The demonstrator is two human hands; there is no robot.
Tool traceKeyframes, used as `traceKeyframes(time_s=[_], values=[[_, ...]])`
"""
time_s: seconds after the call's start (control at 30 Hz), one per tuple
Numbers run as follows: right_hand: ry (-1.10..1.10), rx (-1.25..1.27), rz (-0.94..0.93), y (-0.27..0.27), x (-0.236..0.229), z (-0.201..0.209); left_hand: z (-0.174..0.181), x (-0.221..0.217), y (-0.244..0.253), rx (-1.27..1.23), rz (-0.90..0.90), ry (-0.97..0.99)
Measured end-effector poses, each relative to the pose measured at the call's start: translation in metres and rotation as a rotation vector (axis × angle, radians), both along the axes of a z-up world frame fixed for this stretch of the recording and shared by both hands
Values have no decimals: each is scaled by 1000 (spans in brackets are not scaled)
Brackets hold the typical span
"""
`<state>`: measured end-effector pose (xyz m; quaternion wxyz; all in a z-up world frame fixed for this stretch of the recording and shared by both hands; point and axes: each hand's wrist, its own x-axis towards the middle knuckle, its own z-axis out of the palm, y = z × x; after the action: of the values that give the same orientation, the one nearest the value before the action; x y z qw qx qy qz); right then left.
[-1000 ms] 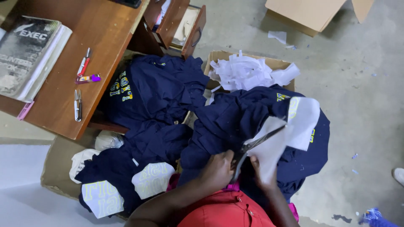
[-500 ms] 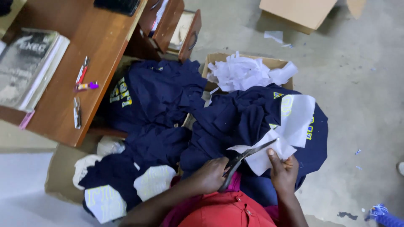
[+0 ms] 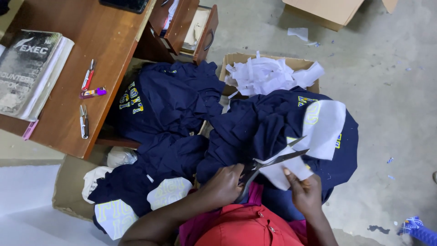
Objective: Trimming excess stabilizer/backing from the inside of embroidered navy blue shirts using scissors.
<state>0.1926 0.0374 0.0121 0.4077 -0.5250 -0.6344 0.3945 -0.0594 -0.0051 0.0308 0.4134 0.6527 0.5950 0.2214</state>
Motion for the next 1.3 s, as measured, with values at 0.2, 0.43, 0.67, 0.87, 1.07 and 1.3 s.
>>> traceKeyframes(time_s=[0.2, 0.43, 0.67, 0.87, 1.07, 1.3], values=[[-72, 105, 141, 0, -6, 1, 1, 2, 8, -17, 21, -39], [359, -199, -8, 11, 20, -71, 21, -7, 77, 367, 165, -165], [-331, -3, -455, 31, 50, -25, 26, 40, 131, 63, -18, -49], [-271, -210, -311, 82, 77, 15, -128, 88, 53, -481, 82, -898], [-27, -273, -256, 104, 32, -26, -141, 84, 55, -53, 505, -909], [744, -319, -321, 8, -12, -94, -108, 72, 124, 26, 383, -1331]])
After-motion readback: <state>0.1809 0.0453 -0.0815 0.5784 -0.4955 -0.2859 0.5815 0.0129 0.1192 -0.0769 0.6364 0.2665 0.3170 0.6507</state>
